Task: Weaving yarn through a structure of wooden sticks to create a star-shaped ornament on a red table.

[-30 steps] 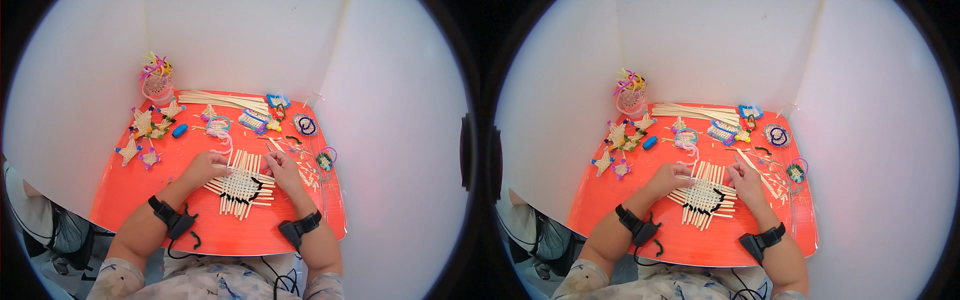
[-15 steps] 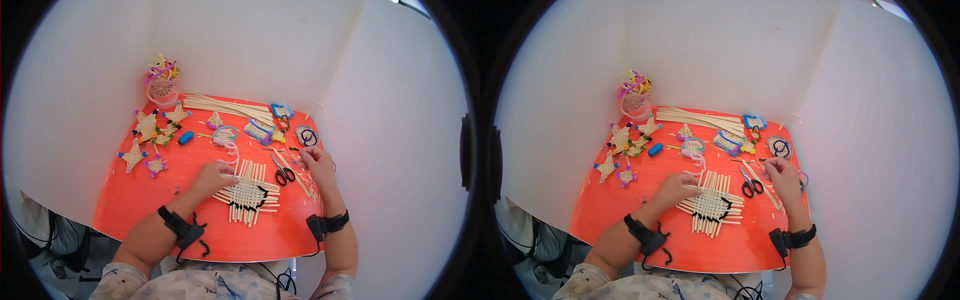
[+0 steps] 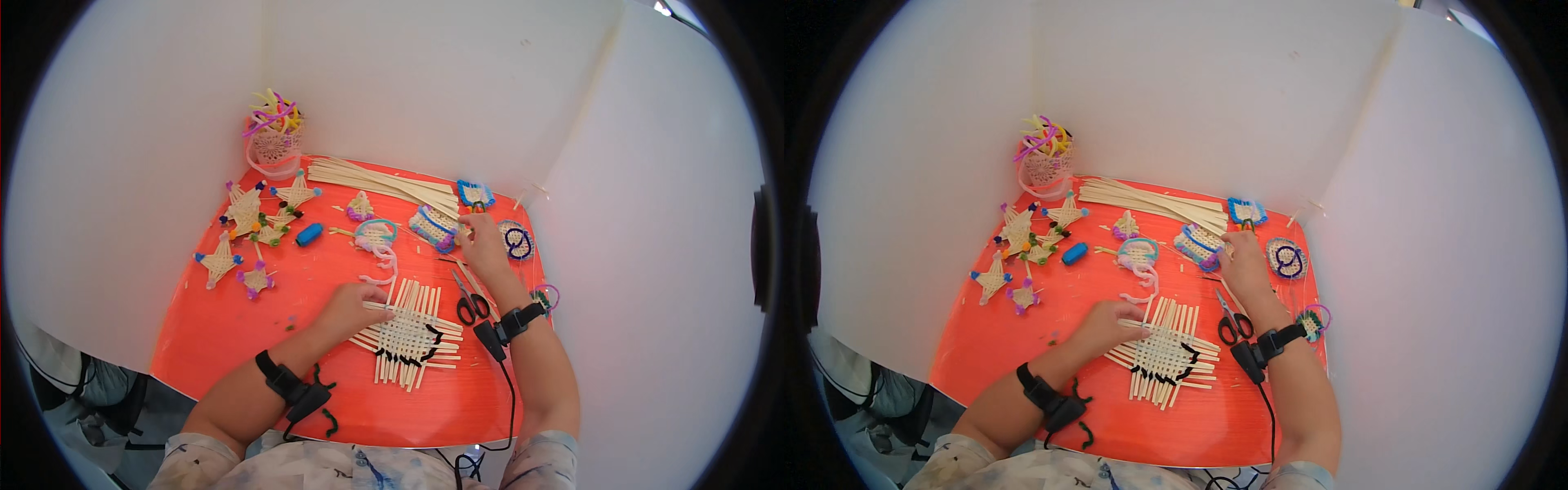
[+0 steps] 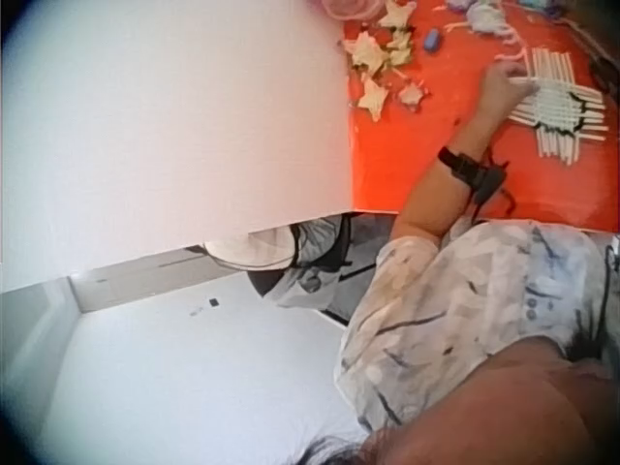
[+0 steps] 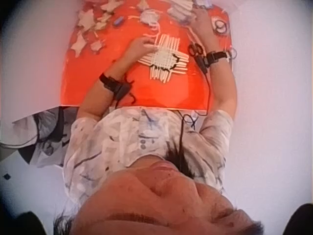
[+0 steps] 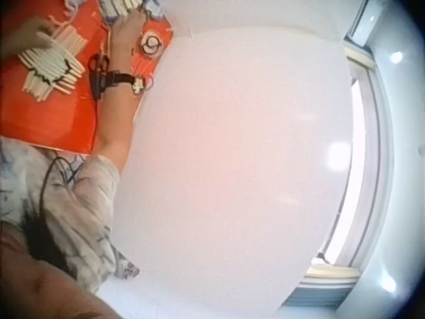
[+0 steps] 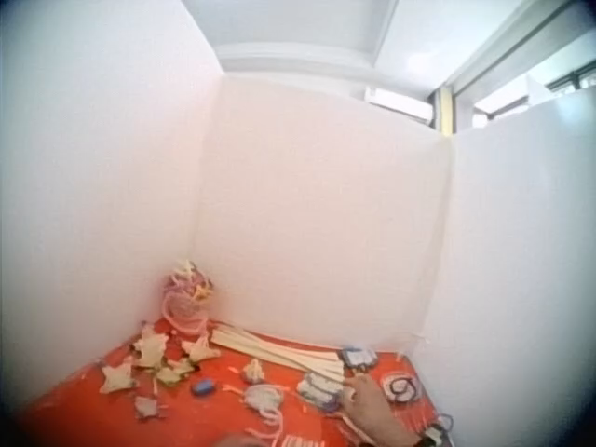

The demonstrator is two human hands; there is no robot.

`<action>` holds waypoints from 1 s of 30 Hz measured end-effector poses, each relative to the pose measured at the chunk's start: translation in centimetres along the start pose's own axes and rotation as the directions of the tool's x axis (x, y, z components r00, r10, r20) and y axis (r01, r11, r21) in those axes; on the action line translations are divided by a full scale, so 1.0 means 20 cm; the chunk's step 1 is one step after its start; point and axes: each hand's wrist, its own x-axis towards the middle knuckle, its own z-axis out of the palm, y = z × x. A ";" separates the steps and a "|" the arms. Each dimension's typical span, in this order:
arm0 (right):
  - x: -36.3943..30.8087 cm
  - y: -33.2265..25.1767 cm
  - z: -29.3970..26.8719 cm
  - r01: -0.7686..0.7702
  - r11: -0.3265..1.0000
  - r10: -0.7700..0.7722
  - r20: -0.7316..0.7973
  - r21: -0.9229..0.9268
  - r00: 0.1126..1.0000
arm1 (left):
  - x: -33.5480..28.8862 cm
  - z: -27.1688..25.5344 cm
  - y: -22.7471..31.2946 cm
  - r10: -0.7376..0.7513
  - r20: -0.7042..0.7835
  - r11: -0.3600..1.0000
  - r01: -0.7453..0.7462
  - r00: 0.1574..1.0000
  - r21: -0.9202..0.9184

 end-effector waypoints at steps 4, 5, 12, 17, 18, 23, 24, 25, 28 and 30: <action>0.02 0.19 -0.14 -0.135 0.983 0.098 -0.273 -0.120 0.957 | -0.01 0.01 0.02 -0.065 0.015 0.997 0.066 0.998 -0.051; 0.01 0.26 -0.19 -0.141 0.982 0.102 -0.275 -0.124 0.956 | 0.00 0.01 0.02 -0.066 0.012 0.997 0.067 0.998 -0.030; -0.07 0.39 -0.33 -0.407 0.885 0.415 -0.011 -0.229 0.910 | -0.02 0.00 0.03 -0.084 0.017 0.995 0.085 0.996 -0.057; -0.06 0.52 -0.33 -0.369 0.876 0.398 0.034 -0.311 0.917 | -0.01 0.01 0.02 -0.088 0.027 0.994 0.090 0.996 -0.067; -0.05 0.52 -0.35 -0.406 0.896 0.413 0.007 -0.180 0.910 | -0.01 0.01 0.01 -0.075 0.020 0.994 0.076 0.997 -0.073; 0.03 0.47 -0.48 -0.560 0.667 0.595 0.101 0.492 0.797 | -0.01 0.01 0.01 -0.052 0.013 0.997 0.052 0.999 -0.059; 0.04 0.42 -0.48 -0.525 0.573 0.607 0.104 0.629 0.788 | -0.01 0.01 0.01 -0.052 0.008 0.998 0.053 0.999 -0.041; 0.05 0.39 -0.48 -0.474 0.463 0.618 0.110 0.749 0.778 | -0.01 0.00 0.01 -0.052 0.008 0.998 0.052 0.999 -0.042; 0.04 0.40 -0.50 -0.317 0.191 0.550 0.166 0.929 0.819 | -0.01 0.00 0.02 -0.069 0.010 0.996 0.070 0.998 -0.047; 0.03 0.41 -0.51 -0.226 0.086 0.528 0.148 0.970 0.836 | -0.01 0.00 0.03 -0.059 0.009 0.998 0.060 0.998 -0.013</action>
